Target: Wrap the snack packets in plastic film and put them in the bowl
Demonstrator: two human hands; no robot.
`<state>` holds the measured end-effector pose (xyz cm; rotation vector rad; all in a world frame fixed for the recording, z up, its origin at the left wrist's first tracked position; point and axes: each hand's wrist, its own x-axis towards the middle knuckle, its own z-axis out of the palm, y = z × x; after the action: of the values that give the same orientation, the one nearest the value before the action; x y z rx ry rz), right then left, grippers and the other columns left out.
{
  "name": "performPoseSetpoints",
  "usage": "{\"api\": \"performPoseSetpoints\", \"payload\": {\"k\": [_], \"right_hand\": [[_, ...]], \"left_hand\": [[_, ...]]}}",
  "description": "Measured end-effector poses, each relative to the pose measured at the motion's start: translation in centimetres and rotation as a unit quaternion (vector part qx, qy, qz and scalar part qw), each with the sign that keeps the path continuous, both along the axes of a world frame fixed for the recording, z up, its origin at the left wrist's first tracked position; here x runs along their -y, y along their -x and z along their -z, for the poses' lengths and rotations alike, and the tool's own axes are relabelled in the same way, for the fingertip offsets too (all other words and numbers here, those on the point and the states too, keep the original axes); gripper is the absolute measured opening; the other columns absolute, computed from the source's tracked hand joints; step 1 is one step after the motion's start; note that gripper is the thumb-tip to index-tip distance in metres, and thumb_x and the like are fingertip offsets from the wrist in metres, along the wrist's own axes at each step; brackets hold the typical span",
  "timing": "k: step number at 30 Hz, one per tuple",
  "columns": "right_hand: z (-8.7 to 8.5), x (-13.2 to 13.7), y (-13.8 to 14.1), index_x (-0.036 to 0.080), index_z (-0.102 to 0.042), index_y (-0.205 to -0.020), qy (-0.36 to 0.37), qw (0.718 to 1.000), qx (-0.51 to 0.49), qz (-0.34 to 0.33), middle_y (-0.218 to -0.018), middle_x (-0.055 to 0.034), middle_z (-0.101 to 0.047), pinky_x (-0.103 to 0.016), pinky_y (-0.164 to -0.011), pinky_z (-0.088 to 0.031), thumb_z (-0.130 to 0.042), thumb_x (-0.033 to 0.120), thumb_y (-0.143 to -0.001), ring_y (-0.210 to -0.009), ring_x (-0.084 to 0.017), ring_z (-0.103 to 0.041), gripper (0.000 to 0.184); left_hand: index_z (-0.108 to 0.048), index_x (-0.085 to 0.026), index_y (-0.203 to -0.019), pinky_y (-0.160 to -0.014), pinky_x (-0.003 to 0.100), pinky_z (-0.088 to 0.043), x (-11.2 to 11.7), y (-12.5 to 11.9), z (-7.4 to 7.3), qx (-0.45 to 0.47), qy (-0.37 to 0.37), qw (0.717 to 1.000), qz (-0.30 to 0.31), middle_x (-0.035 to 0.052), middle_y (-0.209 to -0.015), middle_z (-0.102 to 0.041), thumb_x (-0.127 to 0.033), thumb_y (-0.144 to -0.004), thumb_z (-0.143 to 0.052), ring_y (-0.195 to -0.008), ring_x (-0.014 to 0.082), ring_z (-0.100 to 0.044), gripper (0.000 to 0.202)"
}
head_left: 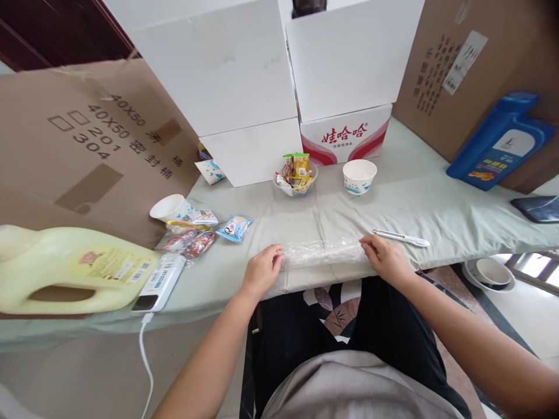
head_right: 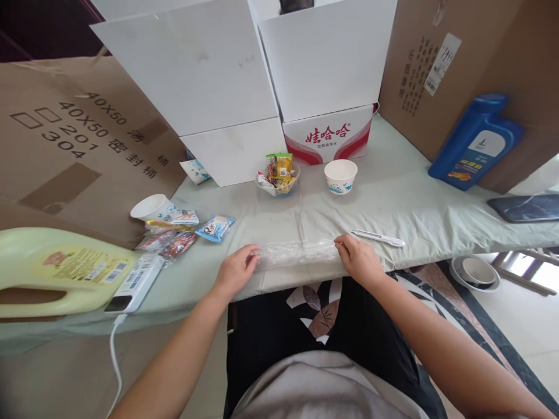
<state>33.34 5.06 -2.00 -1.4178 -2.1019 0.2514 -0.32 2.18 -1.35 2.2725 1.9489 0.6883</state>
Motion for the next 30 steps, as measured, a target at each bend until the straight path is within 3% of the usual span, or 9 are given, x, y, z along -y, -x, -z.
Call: {"api": "performPoseSetpoints", "payload": {"k": [3, 6, 12, 14, 18, 20, 23, 27, 30], "right_hand": [[-0.1, -1.8, 1.0, 0.020, -0.060, -0.101, 0.062, 0.990, 0.107, 0.064, -0.092, -0.0062, -0.072, -0.030, -0.065, -0.042, -0.041, 0.031, -0.097, -0.081, -0.022, -0.068, 0.023], [0.2, -2.7, 1.7, 0.019, -0.060, -0.098, 0.076, 0.973, 0.198, 0.094, -0.092, -0.0084, -0.071, -0.029, -0.061, -0.037, -0.038, 0.035, -0.099, -0.078, -0.023, -0.067, 0.028], [0.3, -2.8, 2.0, 0.016, -0.059, -0.099, 0.073, 0.959, 0.253, 0.107, -0.089, -0.0105, -0.069, -0.029, -0.061, -0.037, -0.038, 0.034, -0.099, -0.076, -0.023, -0.065, 0.028], [-0.3, -2.6, 1.7, 0.015, -0.061, -0.100, 0.044, 0.964, 0.246, 0.095, -0.093, -0.0119, -0.068, -0.032, -0.068, -0.041, -0.042, 0.035, -0.097, -0.082, -0.025, -0.065, 0.028], [-1.1, -1.7, 2.1, 0.013, -0.062, -0.116, -0.100, 0.977, 0.184, 0.030, -0.122, -0.0160, -0.061, -0.042, -0.096, -0.038, -0.044, 0.041, -0.097, -0.116, -0.031, -0.053, 0.038], [-0.7, -1.3, 3.1, 0.013, -0.055, -0.130, -0.133, 0.973, 0.177, -0.066, -0.137, -0.0156, -0.053, -0.047, -0.108, -0.029, -0.042, 0.048, -0.096, -0.131, -0.031, -0.041, 0.051], [0.9, -0.8, 4.4, 0.011, -0.042, -0.143, -0.109, 0.953, 0.206, -0.196, -0.148, -0.0166, -0.042, -0.052, -0.112, -0.023, -0.042, 0.065, -0.090, -0.140, -0.033, -0.030, 0.076], [2.8, -0.1, 3.2, 0.011, -0.036, -0.147, -0.068, 0.955, 0.218, -0.190, -0.150, -0.0188, -0.038, -0.057, -0.111, -0.023, -0.047, 0.072, -0.082, -0.141, -0.036, -0.027, 0.090], [3.1, 1.1, 0.6, 0.010, -0.035, -0.147, -0.082, 0.962, 0.219, -0.141, -0.150, -0.0198, -0.038, -0.058, -0.108, -0.025, -0.059, 0.055, -0.083, -0.140, -0.038, -0.029, 0.082]], "left_hand": [[-0.060, -0.020, -0.115, -0.077, 0.030, -0.052, -1.4, -0.8, 0.1, -0.044, 0.058, 0.996, -0.053, 0.0046, -0.092, -0.072, -0.023, -0.087, -0.056, -0.086, 0.0211, -0.069, 0.029], [-0.059, -0.020, -0.118, -0.076, 0.031, -0.051, -2.1, -1.6, 0.1, -0.085, 0.092, 0.988, -0.087, 0.0060, -0.095, -0.073, -0.028, -0.090, -0.054, -0.089, 0.0229, -0.069, 0.030], [-0.058, -0.019, -0.121, -0.073, 0.034, -0.050, -2.7, -1.7, -0.5, -0.133, 0.128, 0.977, -0.110, 0.0083, -0.093, -0.072, -0.034, -0.093, -0.051, -0.086, 0.0266, -0.068, 0.033], [-0.058, -0.017, -0.121, -0.077, 0.037, -0.050, -2.7, -1.7, -1.0, -0.136, 0.100, 0.980, -0.103, 0.0105, -0.099, -0.071, -0.031, -0.089, -0.055, -0.091, 0.0281, -0.067, 0.035], [-0.061, -0.013, -0.118, -0.097, 0.045, -0.044, -2.0, -3.1, -1.8, -0.140, -0.053, 0.986, -0.069, 0.0168, -0.121, -0.062, -0.027, -0.090, -0.052, -0.116, 0.0320, -0.056, 0.033], [-0.057, -0.014, -0.127, -0.107, 0.048, -0.037, -1.4, -4.7, -1.2, -0.139, -0.065, 0.988, 0.008, 0.0160, -0.134, -0.054, -0.033, -0.093, -0.047, -0.130, 0.0323, -0.045, 0.039], [-0.041, -0.021, -0.144, -0.113, 0.055, -0.026, -0.2, -6.5, 0.8, -0.151, 0.009, 0.982, 0.110, 0.0128, -0.152, -0.037, -0.051, -0.092, -0.047, -0.143, 0.0347, -0.026, 0.060], [-0.033, -0.025, -0.148, -0.112, 0.065, -0.020, 1.0, -6.1, 3.1, -0.148, 0.065, 0.983, 0.081, 0.0127, -0.157, -0.028, -0.062, -0.087, -0.049, -0.145, 0.0404, -0.017, 0.073], [-0.038, -0.025, -0.146, -0.111, 0.065, -0.021, 1.8, -5.1, 3.1, -0.133, 0.040, 0.989, 0.056, 0.0138, -0.154, -0.033, -0.059, -0.087, -0.051, -0.143, 0.0411, -0.021, 0.069]]}}
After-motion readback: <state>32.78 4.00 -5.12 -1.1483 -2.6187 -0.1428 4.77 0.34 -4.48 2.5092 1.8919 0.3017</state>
